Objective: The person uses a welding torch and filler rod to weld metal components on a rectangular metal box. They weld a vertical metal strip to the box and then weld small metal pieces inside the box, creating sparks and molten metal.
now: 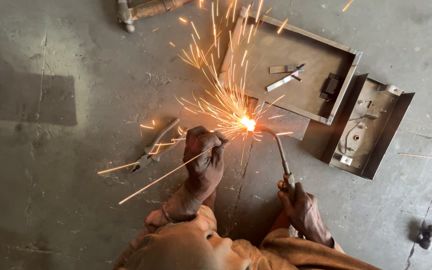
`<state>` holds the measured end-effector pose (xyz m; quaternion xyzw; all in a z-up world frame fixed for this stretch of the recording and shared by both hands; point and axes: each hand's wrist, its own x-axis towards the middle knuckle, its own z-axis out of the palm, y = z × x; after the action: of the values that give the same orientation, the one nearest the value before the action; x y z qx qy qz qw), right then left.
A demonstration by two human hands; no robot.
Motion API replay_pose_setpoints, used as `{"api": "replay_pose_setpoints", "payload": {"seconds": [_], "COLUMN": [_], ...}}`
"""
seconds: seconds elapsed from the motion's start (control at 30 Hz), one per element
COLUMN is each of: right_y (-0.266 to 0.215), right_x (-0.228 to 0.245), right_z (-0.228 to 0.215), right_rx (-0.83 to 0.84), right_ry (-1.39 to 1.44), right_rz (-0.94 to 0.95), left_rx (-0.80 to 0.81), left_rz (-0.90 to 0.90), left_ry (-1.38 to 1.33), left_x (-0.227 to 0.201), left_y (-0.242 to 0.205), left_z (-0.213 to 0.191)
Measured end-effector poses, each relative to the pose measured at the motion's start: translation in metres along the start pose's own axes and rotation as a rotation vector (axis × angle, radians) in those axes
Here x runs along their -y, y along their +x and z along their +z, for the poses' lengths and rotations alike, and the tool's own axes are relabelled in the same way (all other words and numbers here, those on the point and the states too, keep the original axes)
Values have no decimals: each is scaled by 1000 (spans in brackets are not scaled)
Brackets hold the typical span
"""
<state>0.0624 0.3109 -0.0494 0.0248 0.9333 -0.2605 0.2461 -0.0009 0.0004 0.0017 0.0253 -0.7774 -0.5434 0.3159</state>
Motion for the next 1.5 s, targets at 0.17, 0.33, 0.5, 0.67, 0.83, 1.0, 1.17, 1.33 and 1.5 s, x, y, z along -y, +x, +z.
{"api": "replay_pose_setpoints", "payload": {"seconds": [0.17,0.33,0.5,0.67,0.83,1.0,1.17,1.33,1.5], "right_y": [-4,-11,-17,-14,-13,-11,-12,-13,-12], "right_x": [-1,-11,-24,-28,-27,-27,-28,-26,-27], "right_z": [-1,1,5,6,7,9,9,10,9], "right_rx": [-38,-30,-87,9,-12,-4,-2,-55,-21], "right_ry": [90,5,108,65,99,32,26,57,43], "right_rz": [-57,-72,-290,-102,-145,-49,-4,-85,-51], "left_rx": [-9,-47,-73,-74,-66,-54,-39,-44,-45], "left_rz": [42,64,71,92,84,71,54,13,10], "left_ry": [52,44,32,-29,-41,-24,-47,-63,-113], "left_x": [-3,-5,-1,5,6,6,6,6,7], "left_y": [3,3,0,-2,-3,-4,-4,-6,-6], "left_z": [-4,-6,-6,-3,-3,-3,-4,-4,-2]}}
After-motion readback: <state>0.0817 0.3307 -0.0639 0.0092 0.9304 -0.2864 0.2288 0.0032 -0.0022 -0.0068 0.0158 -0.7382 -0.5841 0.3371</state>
